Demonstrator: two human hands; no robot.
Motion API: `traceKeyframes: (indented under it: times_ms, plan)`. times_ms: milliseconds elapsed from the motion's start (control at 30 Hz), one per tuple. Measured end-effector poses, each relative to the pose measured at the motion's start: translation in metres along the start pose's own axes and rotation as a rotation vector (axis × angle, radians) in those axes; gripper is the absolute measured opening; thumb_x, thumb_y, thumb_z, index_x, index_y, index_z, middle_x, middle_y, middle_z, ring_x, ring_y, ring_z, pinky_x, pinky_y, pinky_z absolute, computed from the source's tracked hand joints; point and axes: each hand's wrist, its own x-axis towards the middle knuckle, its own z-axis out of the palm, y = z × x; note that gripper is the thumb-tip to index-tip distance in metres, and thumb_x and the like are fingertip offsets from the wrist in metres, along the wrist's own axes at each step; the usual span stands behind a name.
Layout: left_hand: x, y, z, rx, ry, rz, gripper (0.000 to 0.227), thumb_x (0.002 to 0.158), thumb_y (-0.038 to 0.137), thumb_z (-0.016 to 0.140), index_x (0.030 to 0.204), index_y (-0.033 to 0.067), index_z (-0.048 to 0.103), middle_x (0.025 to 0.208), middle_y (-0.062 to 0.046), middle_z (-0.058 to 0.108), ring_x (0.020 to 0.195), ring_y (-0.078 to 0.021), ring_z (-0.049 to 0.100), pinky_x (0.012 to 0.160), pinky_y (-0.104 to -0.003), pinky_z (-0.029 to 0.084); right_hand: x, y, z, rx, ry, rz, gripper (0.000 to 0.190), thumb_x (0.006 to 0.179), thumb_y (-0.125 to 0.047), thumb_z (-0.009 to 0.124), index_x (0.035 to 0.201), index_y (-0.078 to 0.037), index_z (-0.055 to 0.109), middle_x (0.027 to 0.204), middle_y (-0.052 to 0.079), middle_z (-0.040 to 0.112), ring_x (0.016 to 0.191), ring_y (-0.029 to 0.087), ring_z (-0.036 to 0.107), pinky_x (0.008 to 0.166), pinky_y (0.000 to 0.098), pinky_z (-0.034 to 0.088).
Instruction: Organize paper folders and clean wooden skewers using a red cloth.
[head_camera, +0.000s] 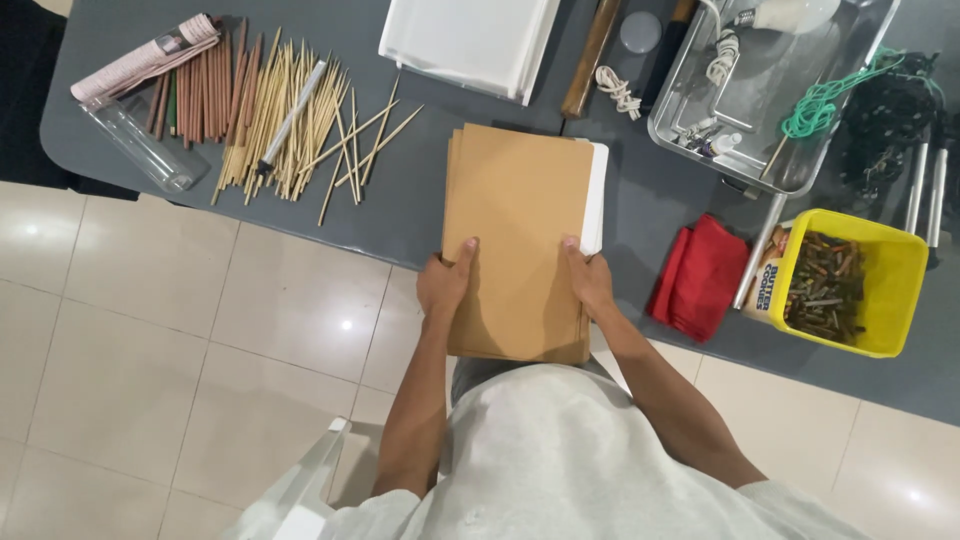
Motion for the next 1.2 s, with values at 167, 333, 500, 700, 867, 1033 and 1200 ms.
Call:
traceKeyframes:
  times_ms: [167, 333, 500, 700, 867, 1033, 1200]
  plan:
    - [0.016, 0.018, -0.003, 0.039, -0.064, 0.003, 0.095, 0.077, 0.076, 0.063, 0.127, -0.0052, 0.063, 0.119, -0.023, 0.073, 0.116, -0.0385, 0.069, 0.102, -0.046, 0.053, 0.008, -0.011, -0.001, 0.002, -0.029, -0.015, 0.083, 0.087, -0.069, 0.063, 0.101, 0.012, 0.068, 0.09, 0.02, 0.074, 0.084, 0.026, 0.072, 0.074, 0.0403, 0.055]
    - [0.056, 0.018, 0.012, 0.1, -0.042, 0.19, 0.098, 0.084, 0.071, 0.066, 0.135, -0.0111, 0.053, 0.134, -0.033, 0.057, 0.125, -0.0466, 0.057, 0.104, -0.05, 0.047, 0.041, -0.014, 0.004, -0.065, 0.02, -0.041, 0.081, 0.089, -0.065, 0.068, 0.109, 0.014, 0.063, 0.099, 0.023, 0.072, 0.094, 0.029, 0.072, 0.08, 0.0408, 0.056]
    - [0.073, 0.026, 0.011, 0.097, -0.066, 0.265, 0.094, 0.084, 0.069, 0.066, 0.133, -0.0109, 0.055, 0.133, -0.033, 0.057, 0.125, -0.0468, 0.056, 0.104, -0.05, 0.047, 0.039, -0.039, 0.006, -0.067, 0.06, 0.025, 0.078, 0.09, -0.06, 0.067, 0.115, 0.013, 0.062, 0.108, 0.025, 0.072, 0.102, 0.032, 0.072, 0.086, 0.0419, 0.055]
    - [0.08, 0.02, 0.004, 0.139, -0.062, 0.365, 0.088, 0.085, 0.065, 0.067, 0.134, -0.0086, 0.055, 0.13, -0.031, 0.06, 0.124, -0.0468, 0.057, 0.108, -0.051, 0.045, 0.027, -0.048, 0.005, -0.175, 0.1, -0.016, 0.069, 0.091, -0.054, 0.07, 0.115, 0.01, 0.064, 0.11, 0.026, 0.072, 0.104, 0.036, 0.071, 0.09, 0.0439, 0.054]
    - [0.055, -0.011, -0.017, 0.263, 0.12, 0.671, 0.074, 0.087, 0.052, 0.071, 0.136, -0.0019, 0.057, 0.146, -0.031, 0.047, 0.131, -0.0501, 0.047, 0.103, -0.055, 0.038, -0.013, -0.012, -0.017, -0.366, 0.258, -0.323, 0.054, 0.092, -0.041, 0.076, 0.115, 0.007, 0.069, 0.114, 0.03, 0.069, 0.11, 0.044, 0.066, 0.098, 0.0479, 0.052]
    - [0.026, -0.044, -0.057, 0.136, -0.243, 0.463, 0.093, 0.086, 0.055, 0.07, 0.15, -0.0022, 0.035, 0.155, -0.026, 0.032, 0.136, -0.0445, 0.043, 0.106, -0.051, 0.044, -0.035, 0.049, -0.091, -0.52, 0.63, -0.43, 0.051, 0.092, -0.031, 0.081, 0.13, 0.0, 0.066, 0.133, 0.027, 0.061, 0.129, 0.046, 0.052, 0.111, 0.0552, 0.041]
    - [0.008, -0.073, -0.033, 0.127, -0.215, 0.468, 0.102, 0.083, 0.051, 0.08, 0.151, -0.0055, 0.03, 0.152, -0.029, 0.034, 0.137, -0.0464, 0.042, 0.109, -0.051, 0.043, -0.018, 0.07, -0.129, -0.592, 0.521, -0.344, 0.087, 0.085, -0.046, 0.083, 0.15, -0.002, 0.046, 0.151, 0.035, 0.039, 0.141, 0.052, 0.036, 0.117, 0.0621, 0.031]
